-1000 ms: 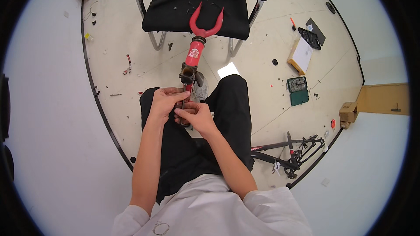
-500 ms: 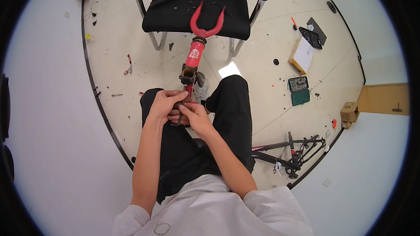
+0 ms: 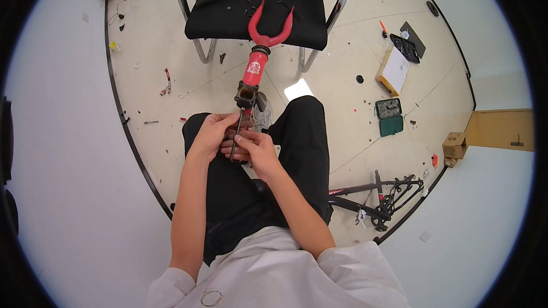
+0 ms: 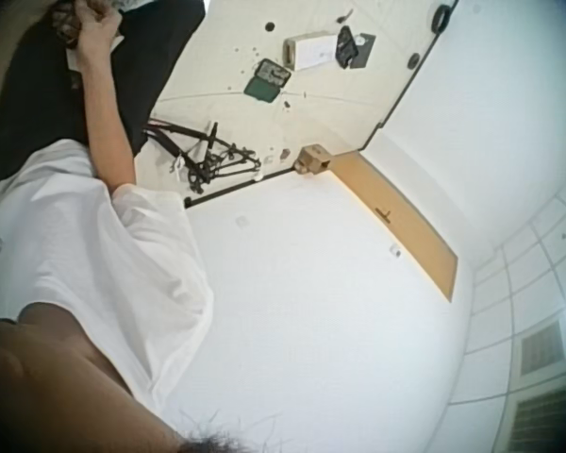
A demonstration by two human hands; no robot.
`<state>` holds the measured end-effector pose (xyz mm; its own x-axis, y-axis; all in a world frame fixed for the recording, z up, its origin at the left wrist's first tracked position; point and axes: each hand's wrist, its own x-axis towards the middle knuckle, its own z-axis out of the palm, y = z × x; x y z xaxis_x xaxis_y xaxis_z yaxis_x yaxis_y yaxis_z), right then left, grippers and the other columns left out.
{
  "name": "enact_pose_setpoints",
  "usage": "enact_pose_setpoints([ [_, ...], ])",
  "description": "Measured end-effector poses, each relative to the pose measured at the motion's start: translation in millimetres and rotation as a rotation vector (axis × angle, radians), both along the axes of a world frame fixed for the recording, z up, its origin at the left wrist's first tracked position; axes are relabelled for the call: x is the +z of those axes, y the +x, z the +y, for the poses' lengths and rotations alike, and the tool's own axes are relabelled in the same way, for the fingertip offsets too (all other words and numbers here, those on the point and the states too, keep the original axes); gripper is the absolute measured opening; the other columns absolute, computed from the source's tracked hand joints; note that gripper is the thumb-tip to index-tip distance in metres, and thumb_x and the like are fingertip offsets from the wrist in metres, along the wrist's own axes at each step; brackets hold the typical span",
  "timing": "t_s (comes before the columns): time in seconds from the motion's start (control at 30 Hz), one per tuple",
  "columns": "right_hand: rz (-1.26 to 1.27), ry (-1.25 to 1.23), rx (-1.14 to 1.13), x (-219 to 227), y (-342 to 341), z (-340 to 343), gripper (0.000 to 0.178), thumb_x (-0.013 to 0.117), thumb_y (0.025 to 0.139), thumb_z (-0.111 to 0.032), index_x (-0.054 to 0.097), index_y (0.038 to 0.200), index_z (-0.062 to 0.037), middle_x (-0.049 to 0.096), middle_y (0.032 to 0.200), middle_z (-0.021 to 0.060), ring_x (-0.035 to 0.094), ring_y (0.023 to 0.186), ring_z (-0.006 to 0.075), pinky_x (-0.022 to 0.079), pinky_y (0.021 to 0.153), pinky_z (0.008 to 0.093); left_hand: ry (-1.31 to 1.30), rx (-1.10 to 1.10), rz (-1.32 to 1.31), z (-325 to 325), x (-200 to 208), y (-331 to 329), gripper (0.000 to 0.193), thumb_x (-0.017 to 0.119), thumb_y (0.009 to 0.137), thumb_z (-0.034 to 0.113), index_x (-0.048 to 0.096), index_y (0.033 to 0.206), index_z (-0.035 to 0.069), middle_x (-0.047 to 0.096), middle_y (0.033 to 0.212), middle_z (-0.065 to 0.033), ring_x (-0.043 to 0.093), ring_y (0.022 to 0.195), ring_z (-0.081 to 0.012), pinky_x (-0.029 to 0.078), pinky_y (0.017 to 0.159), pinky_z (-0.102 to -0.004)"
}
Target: The person assembles a bicycle handlebar onto a red fork held in a clamp. They insert the handlebar into the fork's stem, align it, and then use an Allen key to tighten the bolts securing the handlebar in place.
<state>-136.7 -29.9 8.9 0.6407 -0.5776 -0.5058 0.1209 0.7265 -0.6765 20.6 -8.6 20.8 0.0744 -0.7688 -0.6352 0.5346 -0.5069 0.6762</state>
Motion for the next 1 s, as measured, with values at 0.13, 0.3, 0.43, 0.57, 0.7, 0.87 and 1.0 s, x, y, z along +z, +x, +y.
enact_pose_setpoints([
  [0.13,-0.106,0.08,0.035,-8,-4,-2,0.036,0.058,0.101,-0.024,0.06,0.116,0.0087,0.072,0.103,0.0181,0.073,0.093,0.0249,0.059,0.086,0.0351,0.017,0.04,-0.026,-2,0,-4,0.024,0.072,0.091,0.016,0.072,0.098,-0.007,0.073,0.087,-0.0131,0.067,0.068,-0.0153,0.053,0.057,-0.0274],
  [0.3,0.118,-0.069,0.037,7,0,5,0.03,0.065,0.098,-0.017,0.061,0.113,0.0094,0.073,0.096,0.0155,0.074,0.084,0.0221,0.061,0.079,0.0328,0.069,0.158,-0.134,-3,-10,-11,0.023,0.085,0.078,0.009,0.073,0.09,-0.007,0.071,0.079,-0.0116,0.065,0.063,-0.0149,0.051,0.055,-0.027],
  [0.43,0.201,-0.139,-0.066,8,4,12,0.028,0.069,0.094,-0.011,0.062,0.111,0.0107,0.073,0.091,0.0147,0.074,0.08,0.0214,0.062,0.074,0.0323,0.009,0.187,-0.229,-2,-21,-15,0.023,0.085,0.078,0.011,0.072,0.089,-0.006,0.071,0.077,-0.0102,0.063,0.062,-0.0142,0.05,0.056,-0.0274],
  [0.57,0.176,-0.128,-0.092,7,6,13,0.026,0.065,0.097,-0.011,0.061,0.111,0.0114,0.073,0.094,0.0172,0.074,0.082,0.0231,0.062,0.075,0.0341,-0.007,0.181,-0.091,1,-18,-13,0.023,0.081,0.084,0.014,0.072,0.09,-0.006,0.07,0.078,-0.0094,0.062,0.061,-0.0122,0.049,0.053,-0.0267],
  [0.7,0.029,-0.001,-0.093,3,5,11,0.024,0.057,0.101,-0.009,0.06,0.112,0.0111,0.072,0.1,0.0185,0.074,0.085,0.0254,0.062,0.078,0.0345,0.006,0.12,0.094,3,-3,-7,0.022,0.075,0.09,0.015,0.071,0.091,-0.007,0.07,0.078,-0.0099,0.058,0.056,-0.0097,0.045,0.047,-0.0241],
  [0.87,-0.177,0.181,-0.092,5,4,7,0.026,0.054,0.102,-0.011,0.058,0.117,0.0092,0.071,0.103,0.0171,0.073,0.093,0.0266,0.06,0.087,0.0363,0.055,0.087,0.005,-1,-1,-2,0.022,0.079,0.086,0.013,0.071,0.091,-0.007,0.072,0.079,-0.0121,0.061,0.055,-0.0115,0.05,0.048,-0.0254],
  [1.0,-0.034,0.09,-0.035,0,1,10,0.027,0.057,0.101,-0.012,0.057,0.119,0.0078,0.072,0.103,0.0158,0.073,0.093,0.0251,0.06,0.086,0.0354,0.07,0.128,-0.102,-4,-5,-7,0.024,0.084,0.079,0.011,0.072,0.089,-0.007,0.071,0.078,-0.011,0.063,0.058,-0.0134,0.05,0.051,-0.0267],
])
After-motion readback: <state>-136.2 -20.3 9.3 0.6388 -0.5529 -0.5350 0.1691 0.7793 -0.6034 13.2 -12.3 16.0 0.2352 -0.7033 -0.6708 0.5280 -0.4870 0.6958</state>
